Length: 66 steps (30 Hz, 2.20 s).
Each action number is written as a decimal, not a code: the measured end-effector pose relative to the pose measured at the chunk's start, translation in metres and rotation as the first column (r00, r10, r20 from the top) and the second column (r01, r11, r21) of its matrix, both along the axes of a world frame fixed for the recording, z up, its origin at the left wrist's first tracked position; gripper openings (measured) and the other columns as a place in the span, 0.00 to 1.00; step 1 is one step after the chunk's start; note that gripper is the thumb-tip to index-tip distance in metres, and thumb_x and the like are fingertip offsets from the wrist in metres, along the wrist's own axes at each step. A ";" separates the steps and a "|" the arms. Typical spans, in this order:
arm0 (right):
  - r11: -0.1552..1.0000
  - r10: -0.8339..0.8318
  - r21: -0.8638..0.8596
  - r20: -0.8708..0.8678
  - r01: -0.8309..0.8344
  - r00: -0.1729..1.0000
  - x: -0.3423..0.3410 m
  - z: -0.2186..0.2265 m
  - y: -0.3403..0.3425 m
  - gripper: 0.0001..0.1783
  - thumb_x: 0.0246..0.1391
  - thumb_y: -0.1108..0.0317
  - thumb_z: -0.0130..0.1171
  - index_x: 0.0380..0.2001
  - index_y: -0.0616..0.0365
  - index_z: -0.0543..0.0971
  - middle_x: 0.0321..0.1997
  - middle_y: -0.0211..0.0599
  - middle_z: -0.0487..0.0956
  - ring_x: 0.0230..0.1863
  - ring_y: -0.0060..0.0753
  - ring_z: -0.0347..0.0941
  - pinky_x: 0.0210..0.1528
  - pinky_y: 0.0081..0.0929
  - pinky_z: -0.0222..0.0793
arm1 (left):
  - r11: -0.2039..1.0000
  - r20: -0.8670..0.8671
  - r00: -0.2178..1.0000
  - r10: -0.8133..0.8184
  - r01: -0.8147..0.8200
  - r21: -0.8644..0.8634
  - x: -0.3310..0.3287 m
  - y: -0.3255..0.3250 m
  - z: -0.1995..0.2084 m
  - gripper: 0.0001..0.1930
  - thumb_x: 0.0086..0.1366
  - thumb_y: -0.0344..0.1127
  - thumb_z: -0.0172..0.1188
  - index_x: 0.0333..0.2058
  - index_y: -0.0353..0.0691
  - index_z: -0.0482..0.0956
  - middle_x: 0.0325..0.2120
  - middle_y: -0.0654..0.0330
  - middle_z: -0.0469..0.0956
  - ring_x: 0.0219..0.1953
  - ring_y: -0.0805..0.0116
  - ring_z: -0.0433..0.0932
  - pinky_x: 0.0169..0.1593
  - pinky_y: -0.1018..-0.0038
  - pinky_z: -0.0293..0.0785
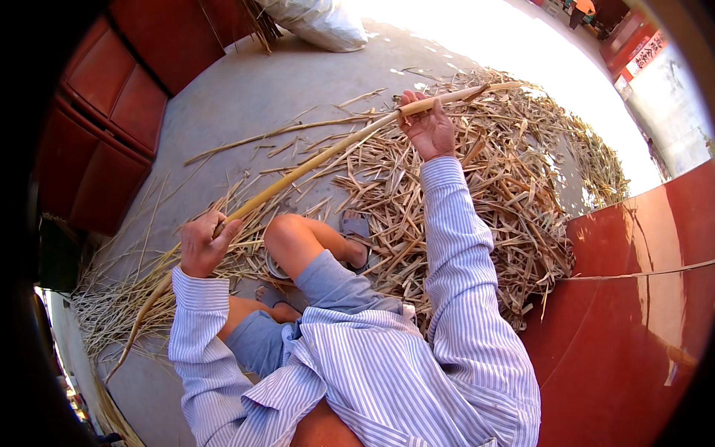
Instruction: The person sits on the floor and processes long, dried plant stalks by hand. They repeatedly strip the outer layers from the stalks, separating the usable inner fibers from the waste material, which is discarded onto a growing pile.
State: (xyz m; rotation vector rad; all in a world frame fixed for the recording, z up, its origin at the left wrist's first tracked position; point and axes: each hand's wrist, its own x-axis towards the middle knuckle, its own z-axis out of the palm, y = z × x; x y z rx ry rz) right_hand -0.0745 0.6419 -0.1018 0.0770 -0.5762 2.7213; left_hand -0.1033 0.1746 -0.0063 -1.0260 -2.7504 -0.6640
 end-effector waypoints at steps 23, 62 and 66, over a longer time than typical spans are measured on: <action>0.956 -0.118 0.289 0.193 0.059 0.974 -0.002 0.001 -0.040 0.12 0.64 0.67 0.52 0.48 0.60 0.74 0.48 0.38 0.79 0.51 0.31 0.76 0.52 0.32 0.77 | 0.994 -0.132 0.989 -0.061 0.049 -0.097 0.000 -0.059 -0.035 0.22 0.62 0.50 0.61 0.19 0.40 0.68 0.12 0.53 0.66 0.16 0.53 0.69 0.21 0.62 0.62; 0.977 -0.205 0.039 0.406 0.208 0.891 0.017 0.016 0.021 0.19 0.68 0.54 0.42 0.46 0.59 0.71 0.50 0.43 0.76 0.47 0.34 0.75 0.47 0.32 0.77 | 0.959 -0.320 0.932 -0.168 0.079 -0.274 -0.004 -0.016 -0.024 0.20 0.63 0.51 0.59 0.23 0.42 0.68 0.14 0.56 0.71 0.15 0.56 0.73 0.20 0.64 0.68; 0.979 0.032 0.191 0.205 -0.072 0.978 0.016 -0.003 -0.045 0.16 0.67 0.61 0.47 0.49 0.61 0.72 0.53 0.43 0.75 0.53 0.36 0.74 0.51 0.32 0.76 | 0.958 -0.298 0.936 -0.190 0.110 -0.266 -0.005 -0.003 -0.031 0.20 0.64 0.51 0.58 0.23 0.42 0.68 0.13 0.56 0.71 0.15 0.55 0.74 0.19 0.63 0.67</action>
